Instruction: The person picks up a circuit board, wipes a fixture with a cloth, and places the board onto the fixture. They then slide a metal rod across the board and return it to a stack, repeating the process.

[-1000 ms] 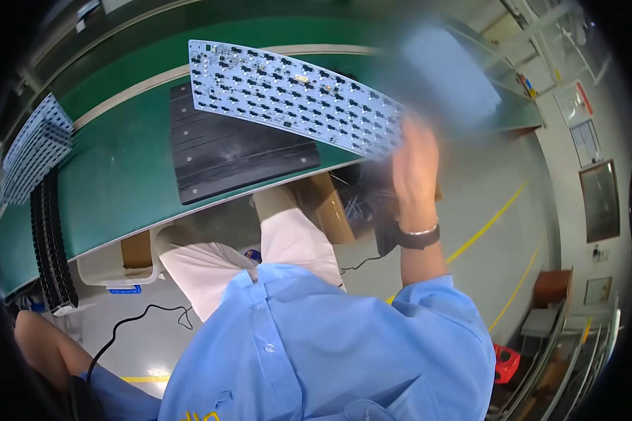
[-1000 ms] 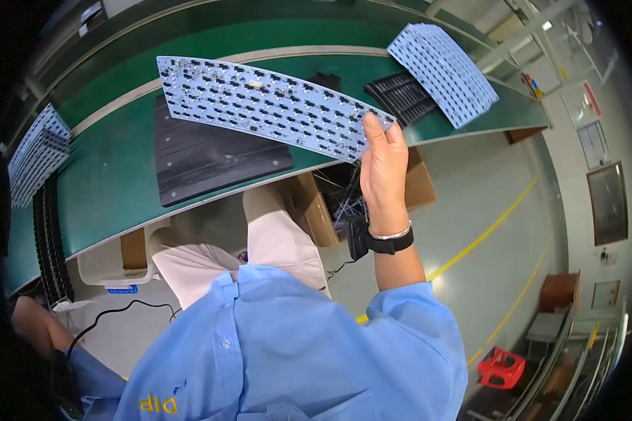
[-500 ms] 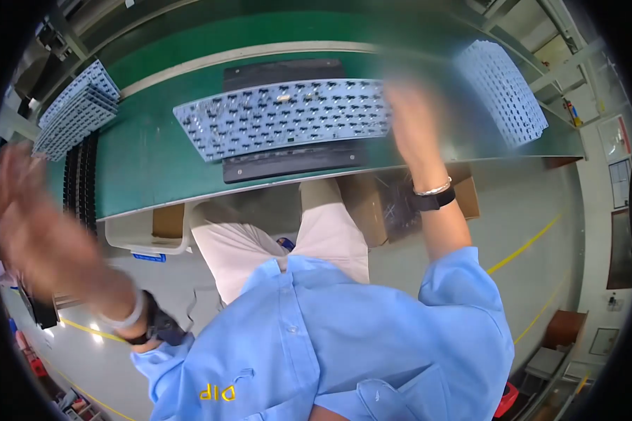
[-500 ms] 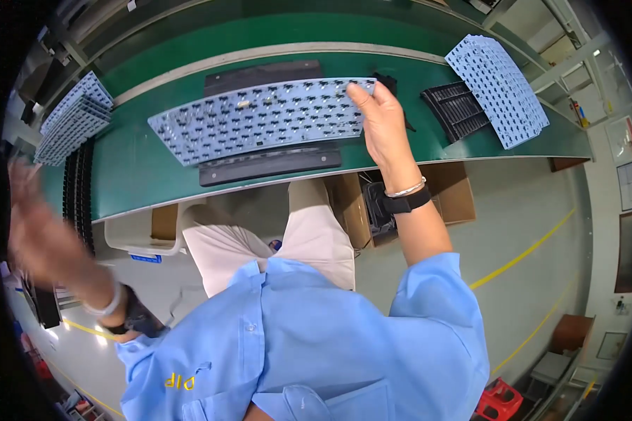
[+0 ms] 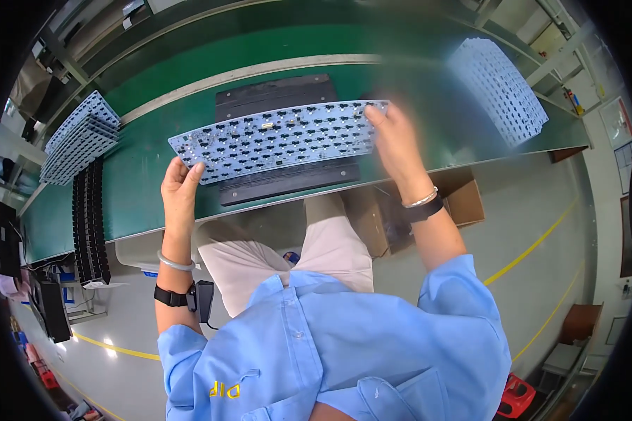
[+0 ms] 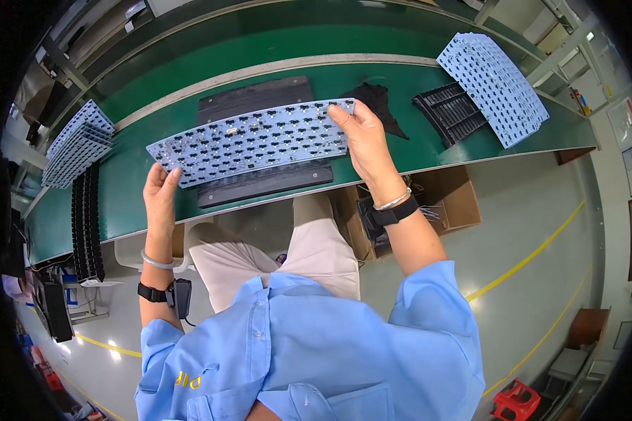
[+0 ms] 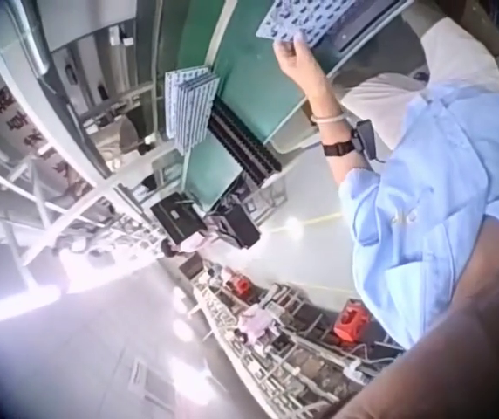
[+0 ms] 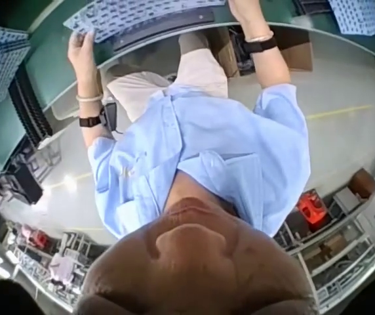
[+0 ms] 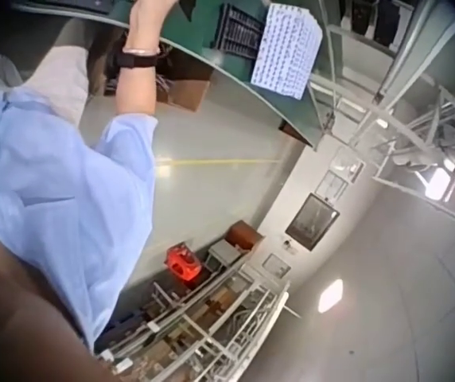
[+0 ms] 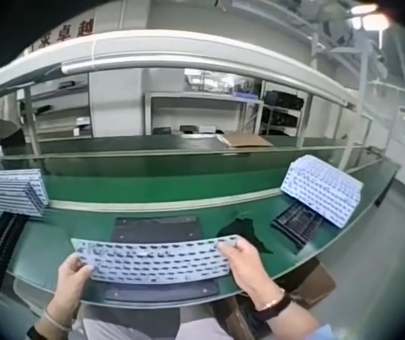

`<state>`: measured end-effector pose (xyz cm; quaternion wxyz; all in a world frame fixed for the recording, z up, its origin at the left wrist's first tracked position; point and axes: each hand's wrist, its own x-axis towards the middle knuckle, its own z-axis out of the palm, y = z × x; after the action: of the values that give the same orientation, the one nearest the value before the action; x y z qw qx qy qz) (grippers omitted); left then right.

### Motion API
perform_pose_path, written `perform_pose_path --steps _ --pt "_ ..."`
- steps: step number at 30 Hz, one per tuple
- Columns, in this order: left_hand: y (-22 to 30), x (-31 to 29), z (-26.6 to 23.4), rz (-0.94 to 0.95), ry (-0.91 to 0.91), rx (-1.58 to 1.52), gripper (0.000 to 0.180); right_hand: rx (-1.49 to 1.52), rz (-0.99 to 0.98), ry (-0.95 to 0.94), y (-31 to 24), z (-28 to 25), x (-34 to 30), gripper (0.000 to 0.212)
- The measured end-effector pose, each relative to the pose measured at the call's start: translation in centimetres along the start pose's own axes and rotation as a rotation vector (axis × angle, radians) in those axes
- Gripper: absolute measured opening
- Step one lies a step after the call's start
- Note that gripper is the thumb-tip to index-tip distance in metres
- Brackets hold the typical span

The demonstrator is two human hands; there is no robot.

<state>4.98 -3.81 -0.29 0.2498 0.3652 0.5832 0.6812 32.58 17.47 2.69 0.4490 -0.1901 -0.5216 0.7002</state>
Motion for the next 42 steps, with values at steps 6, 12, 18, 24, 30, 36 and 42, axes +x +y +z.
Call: perform_pose_path --steps 6,12,18,24,30,36,42 --pt "0.1 0.2 0.1 0.009 -0.004 0.031 0.021 -0.124 0.005 -0.021 0.3 -0.5 0.2 0.031" --pt "-0.4 0.3 -0.6 0.026 0.001 0.093 0.019 -0.075 -0.017 0.014 0.7 0.0 0.0 0.022" --pt "-1.8 2.1 -1.2 0.005 -0.057 0.296 0.021 -0.165 0.082 0.022 1.4 -0.3 1.7 0.022" --pt "-2.3 4.2 -1.4 -0.074 -0.143 0.561 0.024 -0.304 0.225 0.177 4.2 -1.4 2.3 0.022" --pt "-1.7 4.0 -1.1 -0.186 -0.122 0.104 0.022 -0.282 0.124 0.082 3.6 -2.5 1.9 0.028" --pt "-3.4 2.4 -0.4 -0.148 -0.019 -0.375 0.019 -0.571 0.082 0.052 0.1 -5.1 -2.2 0.033" --pt "-4.7 1.0 -0.2 -0.061 0.010 -0.561 0.022 -0.895 0.232 -0.163 1.3 -8.9 -8.4 0.023"
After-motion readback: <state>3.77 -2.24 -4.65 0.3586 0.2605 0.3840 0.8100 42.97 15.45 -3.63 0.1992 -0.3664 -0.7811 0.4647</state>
